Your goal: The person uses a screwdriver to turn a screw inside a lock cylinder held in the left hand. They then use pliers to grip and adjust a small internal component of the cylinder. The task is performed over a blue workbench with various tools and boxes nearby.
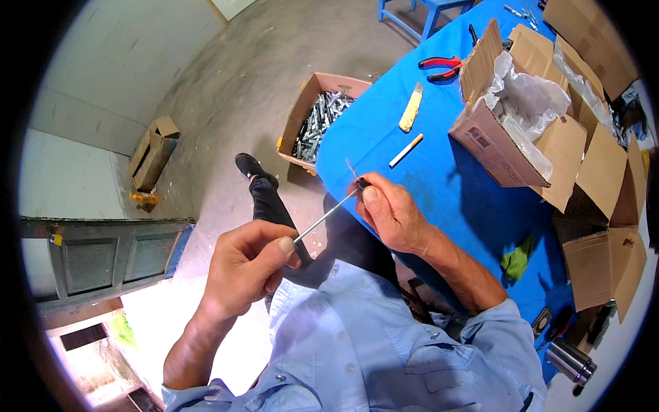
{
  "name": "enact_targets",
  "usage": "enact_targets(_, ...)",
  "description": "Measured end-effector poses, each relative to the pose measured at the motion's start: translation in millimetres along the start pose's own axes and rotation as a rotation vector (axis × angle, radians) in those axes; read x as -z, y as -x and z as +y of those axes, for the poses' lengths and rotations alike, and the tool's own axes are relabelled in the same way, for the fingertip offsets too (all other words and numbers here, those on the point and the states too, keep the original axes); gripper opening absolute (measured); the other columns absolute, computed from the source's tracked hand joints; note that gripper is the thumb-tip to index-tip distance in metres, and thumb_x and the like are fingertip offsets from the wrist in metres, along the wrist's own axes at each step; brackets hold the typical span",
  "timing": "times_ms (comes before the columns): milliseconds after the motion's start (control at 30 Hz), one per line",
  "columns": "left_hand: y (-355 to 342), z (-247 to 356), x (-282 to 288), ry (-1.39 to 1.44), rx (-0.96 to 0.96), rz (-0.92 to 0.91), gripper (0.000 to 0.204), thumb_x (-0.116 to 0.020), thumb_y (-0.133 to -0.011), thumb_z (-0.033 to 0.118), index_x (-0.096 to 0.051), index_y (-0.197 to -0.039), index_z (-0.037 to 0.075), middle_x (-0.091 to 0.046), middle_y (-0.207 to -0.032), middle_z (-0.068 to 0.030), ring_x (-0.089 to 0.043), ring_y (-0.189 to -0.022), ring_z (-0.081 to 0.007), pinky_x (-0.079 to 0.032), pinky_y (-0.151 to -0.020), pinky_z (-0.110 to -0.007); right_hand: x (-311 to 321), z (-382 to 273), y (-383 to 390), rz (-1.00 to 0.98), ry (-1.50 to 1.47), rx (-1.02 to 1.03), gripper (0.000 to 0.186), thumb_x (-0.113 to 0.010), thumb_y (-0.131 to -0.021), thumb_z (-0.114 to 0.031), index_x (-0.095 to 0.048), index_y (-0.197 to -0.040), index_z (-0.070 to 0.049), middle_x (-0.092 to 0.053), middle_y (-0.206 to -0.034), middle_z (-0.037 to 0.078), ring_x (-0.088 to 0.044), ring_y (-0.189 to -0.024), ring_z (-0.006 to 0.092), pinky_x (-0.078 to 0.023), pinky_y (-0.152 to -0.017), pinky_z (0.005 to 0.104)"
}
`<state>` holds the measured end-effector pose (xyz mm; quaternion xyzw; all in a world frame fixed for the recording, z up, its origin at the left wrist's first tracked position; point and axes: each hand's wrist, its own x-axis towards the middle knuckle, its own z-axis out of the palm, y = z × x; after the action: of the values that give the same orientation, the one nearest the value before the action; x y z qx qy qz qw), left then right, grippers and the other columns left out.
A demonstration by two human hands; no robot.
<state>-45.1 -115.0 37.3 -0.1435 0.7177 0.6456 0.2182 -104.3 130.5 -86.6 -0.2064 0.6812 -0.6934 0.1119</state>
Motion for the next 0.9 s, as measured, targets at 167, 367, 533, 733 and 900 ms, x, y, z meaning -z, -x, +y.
enact_targets(167, 12, 5, -7, -0.375, -0.165, 0.088, 0.024, -0.070, -0.086, 0.006, -0.067, -0.107, -0.003, -0.067, -0.089, -0.0087, -0.064, -0.068, -0.0120, -0.049, -0.059, -0.024, -3, 0, 0, -0.084, -0.249, -0.166, 0.041, -0.035, -0.111, -0.030, -0.057, -0.122, 0.003, -0.053, -0.071, 0.002, -0.041, -0.052, 0.0058, -0.035, -0.047, 0.0222)
enact_targets(367, 7, 1, -16, -0.809, -0.646, 0.101, 0.028, -0.073, -0.078, -0.004, -0.065, -0.104, -0.002, -0.062, -0.092, -0.0140, -0.067, -0.083, -0.0269, -0.053, -0.070, -0.035, 10, 1, 2, -0.109, -0.558, -0.320, 0.038, -0.033, -0.108, -0.022, -0.055, -0.126, 0.004, -0.058, -0.078, 0.002, -0.040, -0.052, 0.0040, -0.032, -0.044, 0.0212)
enact_targets(533, 9, -11, -12, -1.124, -0.844, 0.137, 0.032, -0.076, -0.079, -0.007, -0.067, -0.109, -0.001, -0.068, -0.102, -0.0178, -0.071, -0.086, -0.0311, -0.058, -0.070, -0.038, 10, -2, 0, -0.125, -0.553, -0.379, 0.038, -0.033, -0.108, -0.021, -0.056, -0.125, 0.004, -0.058, -0.077, 0.003, -0.040, -0.051, 0.0040, -0.032, -0.043, 0.0219)
enact_targets(733, 2, -22, -10, -1.502, -1.134, 0.162, 0.040, -0.075, -0.073, 0.001, -0.069, -0.111, -0.009, -0.069, -0.101, -0.0176, -0.061, -0.073, -0.0174, -0.050, -0.053, -0.025, 5, 5, 1, -0.109, -0.411, -0.401, 0.040, -0.033, -0.109, -0.023, -0.055, -0.125, 0.006, -0.053, -0.072, 0.001, -0.039, -0.048, 0.0041, -0.034, -0.039, 0.0211)
enact_targets(900, 10, -20, -11, -1.567, -1.050, 0.051, 0.051, -0.075, -0.071, 0.000, -0.067, -0.121, -0.007, -0.068, -0.107, -0.0246, -0.064, -0.071, -0.0198, -0.053, -0.053, -0.027, 0, 8, 1, -0.113, -0.303, -0.372, 0.041, -0.032, -0.111, -0.026, -0.055, -0.124, 0.005, -0.048, -0.069, -0.002, -0.038, -0.048, 0.0034, -0.034, -0.039, 0.0202)
